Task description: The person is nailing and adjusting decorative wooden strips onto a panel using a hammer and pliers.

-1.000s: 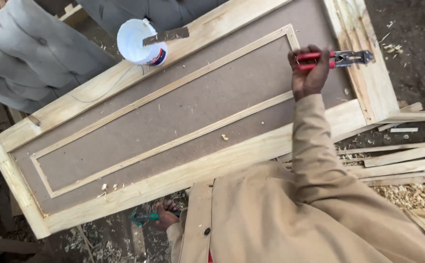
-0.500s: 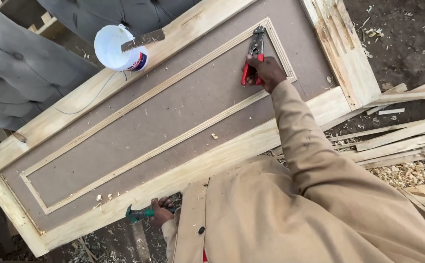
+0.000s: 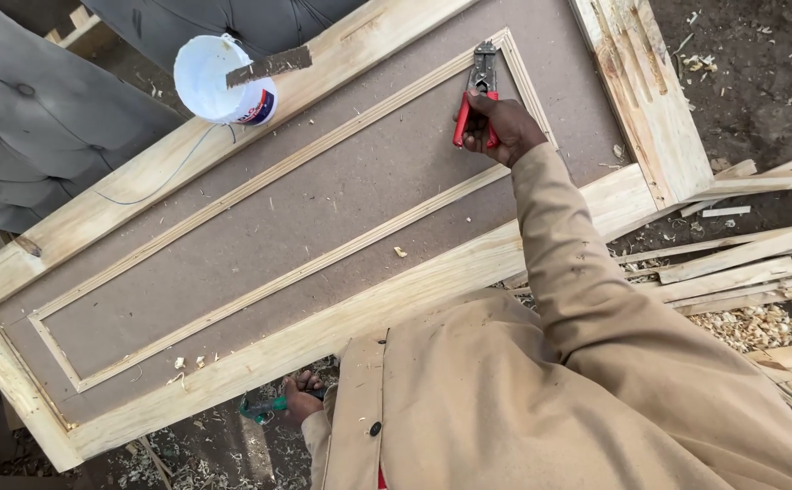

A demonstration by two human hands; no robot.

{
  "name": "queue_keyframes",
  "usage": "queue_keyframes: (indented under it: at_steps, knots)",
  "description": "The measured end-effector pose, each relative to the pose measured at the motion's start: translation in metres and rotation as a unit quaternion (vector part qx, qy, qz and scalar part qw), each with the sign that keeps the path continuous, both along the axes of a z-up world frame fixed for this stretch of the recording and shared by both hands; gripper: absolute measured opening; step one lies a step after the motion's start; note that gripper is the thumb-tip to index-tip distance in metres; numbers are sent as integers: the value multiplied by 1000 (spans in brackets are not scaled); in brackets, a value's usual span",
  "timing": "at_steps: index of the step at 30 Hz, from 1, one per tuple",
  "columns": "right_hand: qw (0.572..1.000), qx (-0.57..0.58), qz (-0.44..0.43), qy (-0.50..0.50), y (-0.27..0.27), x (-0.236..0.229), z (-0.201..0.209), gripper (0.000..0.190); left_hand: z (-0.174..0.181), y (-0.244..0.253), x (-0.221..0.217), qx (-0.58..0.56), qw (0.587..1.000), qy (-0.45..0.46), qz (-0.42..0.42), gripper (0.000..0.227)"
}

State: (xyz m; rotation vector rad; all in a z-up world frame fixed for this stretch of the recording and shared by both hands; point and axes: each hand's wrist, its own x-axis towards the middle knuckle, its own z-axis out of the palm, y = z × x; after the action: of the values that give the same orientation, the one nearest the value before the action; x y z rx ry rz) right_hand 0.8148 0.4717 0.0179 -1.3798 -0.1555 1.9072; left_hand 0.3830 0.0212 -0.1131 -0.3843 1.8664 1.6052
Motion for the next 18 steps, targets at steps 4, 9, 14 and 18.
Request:
queue_keyframes:
  at_steps: [4, 9, 14, 18]
  knots:
    - [999, -1, -13, -39, 4, -2, 11, 24, -8, 3, -6, 11, 1000, -2, -26, 18]
    - [1000, 1, 2, -22, 2, 2, -3, 23, -15, -8, -12, 8, 999, -25, -42, 21]
    - [1000, -1, 11, -6, 4, 6, -9, 22, -2, 5, -5, 3, 1000, 0, -28, 15]
    - [1000, 5, 2, 5, 6, 4, -3, 24, -13, 2, -11, 5, 998, -20, -55, 15]
